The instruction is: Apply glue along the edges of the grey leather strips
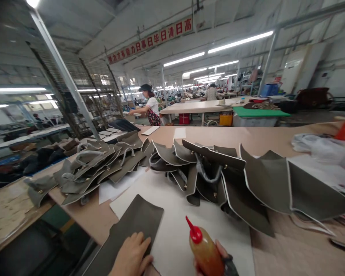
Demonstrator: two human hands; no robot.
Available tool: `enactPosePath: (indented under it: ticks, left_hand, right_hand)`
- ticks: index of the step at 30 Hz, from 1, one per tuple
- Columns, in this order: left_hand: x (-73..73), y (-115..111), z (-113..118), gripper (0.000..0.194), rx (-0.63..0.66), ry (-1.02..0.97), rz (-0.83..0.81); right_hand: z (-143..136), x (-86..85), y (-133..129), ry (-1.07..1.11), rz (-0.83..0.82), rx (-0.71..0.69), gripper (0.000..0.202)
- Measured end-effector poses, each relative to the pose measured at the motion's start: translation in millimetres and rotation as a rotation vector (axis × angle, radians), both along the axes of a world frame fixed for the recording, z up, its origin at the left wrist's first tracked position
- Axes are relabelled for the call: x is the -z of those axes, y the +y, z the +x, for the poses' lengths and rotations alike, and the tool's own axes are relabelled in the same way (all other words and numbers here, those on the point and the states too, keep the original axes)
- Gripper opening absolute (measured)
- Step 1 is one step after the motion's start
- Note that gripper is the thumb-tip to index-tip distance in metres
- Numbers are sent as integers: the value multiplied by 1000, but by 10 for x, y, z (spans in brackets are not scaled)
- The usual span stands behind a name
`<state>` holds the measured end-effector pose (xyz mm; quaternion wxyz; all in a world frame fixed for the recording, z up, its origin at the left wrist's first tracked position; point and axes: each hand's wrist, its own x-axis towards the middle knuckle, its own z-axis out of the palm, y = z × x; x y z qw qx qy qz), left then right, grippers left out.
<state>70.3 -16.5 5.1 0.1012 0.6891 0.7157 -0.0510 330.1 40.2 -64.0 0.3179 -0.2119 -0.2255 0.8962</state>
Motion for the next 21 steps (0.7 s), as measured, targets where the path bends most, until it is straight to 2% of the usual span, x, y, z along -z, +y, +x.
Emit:
enactPosePath:
  ticks: [4, 6, 9, 13, 16, 18, 21]
  left_hand:
    - [48, -62, -75, 49, -115, 39, 55]
    - [77, -69, -67, 51, -154, 44, 74]
    - [145, -81, -20, 48, -177, 42, 103]
    - [165, -85, -27, 47, -163, 3, 78]
    - [117, -87, -75, 46, -148, -43, 49]
    - [82, -88, -99, 47, -140, -74, 28]
    - [56, -80, -111, 46, -131, -102, 25]
  right_hand:
    - [-40, 135, 7, 111, -58, 133, 58]
    - [-54, 123, -22, 114, -57, 150, 57]
    - [-74, 58, -78, 87, -50, 261, 53]
    - [-138, -82, -160, 1, -50, 402, 40]
    - [-175, -227, -210, -125, 46, 532, 37]
    - [-155, -344, -227, -272, 115, 587, 40]
    - [-61, -546, -230, -550, 216, 598, 45]
